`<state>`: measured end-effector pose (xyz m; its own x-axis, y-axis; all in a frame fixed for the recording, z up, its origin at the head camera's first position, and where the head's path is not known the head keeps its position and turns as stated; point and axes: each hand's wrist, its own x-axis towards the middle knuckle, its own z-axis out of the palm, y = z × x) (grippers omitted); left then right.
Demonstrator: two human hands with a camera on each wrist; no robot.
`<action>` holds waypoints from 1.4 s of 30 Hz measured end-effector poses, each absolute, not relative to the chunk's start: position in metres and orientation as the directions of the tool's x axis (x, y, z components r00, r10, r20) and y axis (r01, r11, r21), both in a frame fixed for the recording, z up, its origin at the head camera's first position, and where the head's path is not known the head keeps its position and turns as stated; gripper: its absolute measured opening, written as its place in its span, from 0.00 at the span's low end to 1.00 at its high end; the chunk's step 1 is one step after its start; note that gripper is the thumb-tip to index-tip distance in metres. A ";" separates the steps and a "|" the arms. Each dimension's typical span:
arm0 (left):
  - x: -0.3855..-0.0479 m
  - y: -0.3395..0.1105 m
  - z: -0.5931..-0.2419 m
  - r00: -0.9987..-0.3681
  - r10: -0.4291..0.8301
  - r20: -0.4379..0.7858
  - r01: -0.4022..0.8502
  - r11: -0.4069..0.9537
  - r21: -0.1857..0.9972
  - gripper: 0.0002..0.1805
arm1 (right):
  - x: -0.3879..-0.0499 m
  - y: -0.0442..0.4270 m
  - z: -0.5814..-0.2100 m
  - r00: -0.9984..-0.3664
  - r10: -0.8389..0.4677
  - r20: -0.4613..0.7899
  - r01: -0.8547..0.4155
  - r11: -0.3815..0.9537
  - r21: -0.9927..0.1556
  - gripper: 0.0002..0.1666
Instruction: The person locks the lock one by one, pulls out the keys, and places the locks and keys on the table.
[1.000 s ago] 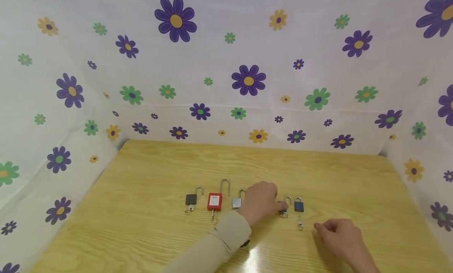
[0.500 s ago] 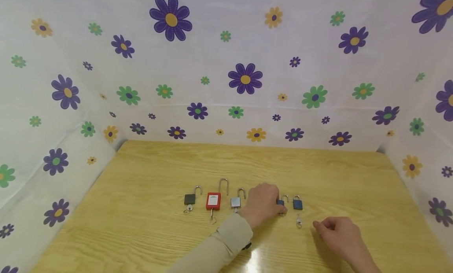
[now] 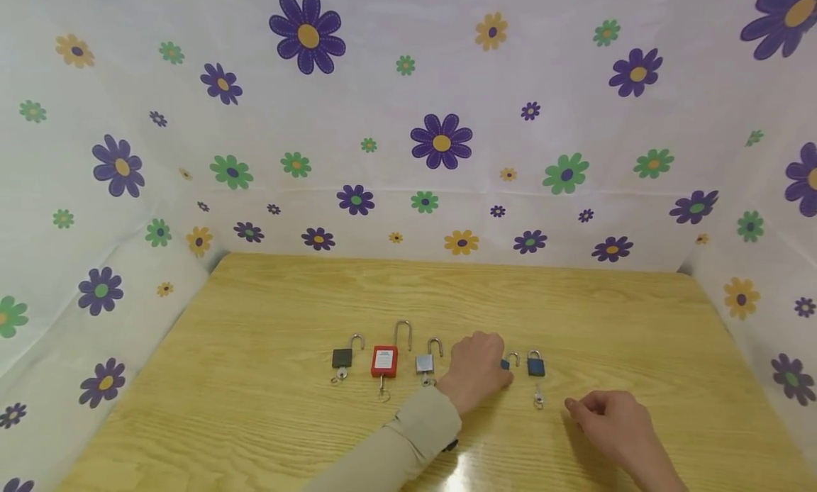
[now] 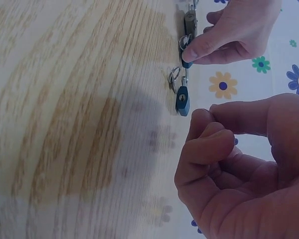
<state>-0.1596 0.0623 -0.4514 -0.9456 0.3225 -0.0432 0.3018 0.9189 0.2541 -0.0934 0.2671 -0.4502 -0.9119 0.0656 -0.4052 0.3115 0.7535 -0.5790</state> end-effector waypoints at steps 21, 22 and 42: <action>-0.168 0.055 -0.460 -0.949 0.314 -0.005 0.276 0.842 0.464 0.28 | -0.093 0.268 -0.451 -0.925 0.049 -0.378 0.281 0.757 -0.590 0.21; -0.169 0.053 -0.460 -0.950 0.312 -0.006 0.269 0.830 0.489 0.27 | -0.093 0.268 -0.451 -0.925 0.049 -0.377 0.280 0.757 -0.590 0.21; -0.164 0.024 -0.429 -0.948 0.313 -0.064 0.005 0.215 0.977 0.11 | -0.093 0.261 -0.441 -0.958 0.055 -0.282 0.218 0.777 -0.590 0.24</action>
